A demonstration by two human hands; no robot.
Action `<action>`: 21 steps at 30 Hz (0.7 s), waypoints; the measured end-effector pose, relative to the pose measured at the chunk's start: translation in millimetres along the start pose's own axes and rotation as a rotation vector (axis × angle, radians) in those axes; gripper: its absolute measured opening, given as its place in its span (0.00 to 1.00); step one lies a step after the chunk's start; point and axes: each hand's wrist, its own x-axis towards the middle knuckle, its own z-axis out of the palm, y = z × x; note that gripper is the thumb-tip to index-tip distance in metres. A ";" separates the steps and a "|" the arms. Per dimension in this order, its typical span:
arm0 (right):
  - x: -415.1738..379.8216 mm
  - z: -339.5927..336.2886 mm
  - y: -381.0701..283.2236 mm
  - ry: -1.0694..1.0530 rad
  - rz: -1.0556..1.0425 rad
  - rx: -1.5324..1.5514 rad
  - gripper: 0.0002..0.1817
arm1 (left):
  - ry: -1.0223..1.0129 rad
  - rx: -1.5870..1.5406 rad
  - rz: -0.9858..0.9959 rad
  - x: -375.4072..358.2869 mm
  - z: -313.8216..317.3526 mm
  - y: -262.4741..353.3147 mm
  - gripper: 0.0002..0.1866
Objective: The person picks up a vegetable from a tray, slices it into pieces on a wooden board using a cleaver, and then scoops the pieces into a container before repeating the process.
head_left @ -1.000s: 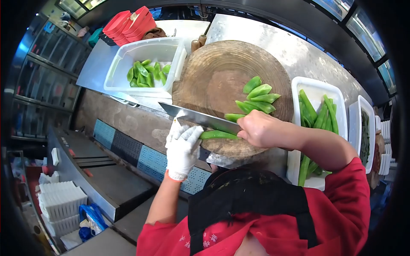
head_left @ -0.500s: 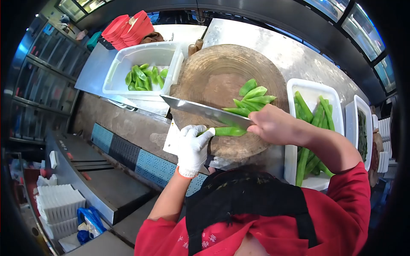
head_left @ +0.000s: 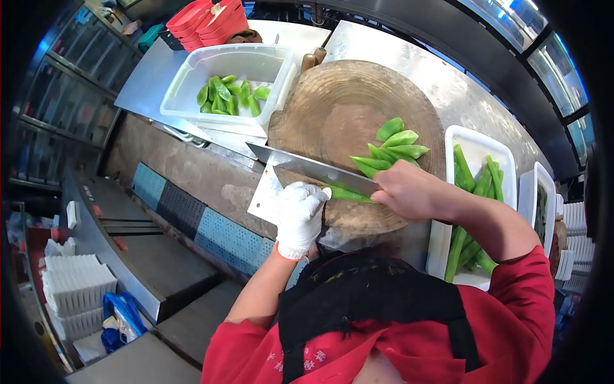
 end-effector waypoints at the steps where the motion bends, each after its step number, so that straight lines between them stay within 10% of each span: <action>1: 8.5 7.9 3.7 0.038 -0.067 0.021 0.13 | -0.002 0.004 0.009 -1.5 -0.3 -0.9 0.09; 21: -20.0 15.0 5.3 0.178 -0.175 0.096 0.13 | -0.094 -0.029 0.023 -14.7 -18.8 3.3 0.14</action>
